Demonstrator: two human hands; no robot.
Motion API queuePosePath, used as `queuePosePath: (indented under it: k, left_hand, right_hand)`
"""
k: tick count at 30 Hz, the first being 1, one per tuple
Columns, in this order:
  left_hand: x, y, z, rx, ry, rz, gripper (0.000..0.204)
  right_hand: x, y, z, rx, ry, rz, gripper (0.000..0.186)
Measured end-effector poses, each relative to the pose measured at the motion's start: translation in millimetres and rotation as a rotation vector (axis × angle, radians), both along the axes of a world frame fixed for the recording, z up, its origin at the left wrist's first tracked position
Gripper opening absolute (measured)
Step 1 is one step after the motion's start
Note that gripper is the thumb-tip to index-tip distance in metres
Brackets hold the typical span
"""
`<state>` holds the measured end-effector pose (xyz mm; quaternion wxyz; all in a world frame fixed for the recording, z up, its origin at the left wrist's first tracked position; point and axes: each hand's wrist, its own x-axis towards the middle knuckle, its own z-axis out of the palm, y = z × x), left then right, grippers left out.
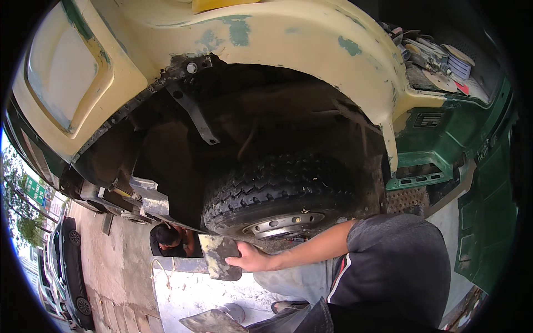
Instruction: The person mixes body filler with a hardener on a metal plate and applies it to the sanded bodywork of a vehicle using a spreader.
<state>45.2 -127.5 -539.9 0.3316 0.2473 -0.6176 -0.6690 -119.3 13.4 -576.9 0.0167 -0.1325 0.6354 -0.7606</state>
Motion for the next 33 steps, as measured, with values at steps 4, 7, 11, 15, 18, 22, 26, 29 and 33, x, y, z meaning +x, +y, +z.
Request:
queuePosePath:
  k: [4, 7, 11, 15, 18, 22, 26, 29, 33]
  left_hand:
    - [-1, 23, -4, 0.638, 0.297, -0.062, 0.046]
    - [1, 43, -11, 0.895, 0.371, -0.140, 0.049]
    - [4, 53, -12, 1.039, 0.404, -0.183, 0.054]
    - [-3, 71, -1, 1.064, 0.399, -0.251, 0.055]
    - [-15, 79, 2, 1.023, 0.373, -0.267, 0.055]
    - [-18, 81, 13, 0.944, 0.321, -0.246, 0.054]
    - [-26, 87, 19, 0.852, 0.319, -0.215, 0.054]
    - [-29, 85, 28, 0.797, 0.334, -0.171, 0.054]
    - [-12, 41, 45, 0.704, 0.428, 0.004, 0.053]
  right_hand:
    - [22, -20, -14, -0.066, -0.239, 0.119, 0.045]
    - [21, -39, -49, -0.168, -0.381, 0.099, 0.047]
    - [28, -37, -20, -0.216, -0.526, 0.226, 0.054]
    - [44, -28, -3, -0.140, -0.578, 0.139, 0.066]
    - [56, -24, -3, -0.154, -0.537, 0.167, 0.064]
    - [81, -53, -26, -0.177, -0.393, 0.408, 0.056]
    - [62, -24, -72, -0.091, 0.114, 0.652, 0.049]
    - [67, 50, -103, 0.722, 0.365, 0.548, 0.052]
    - [76, 47, -180, 1.375, 0.345, 0.635, 0.079]
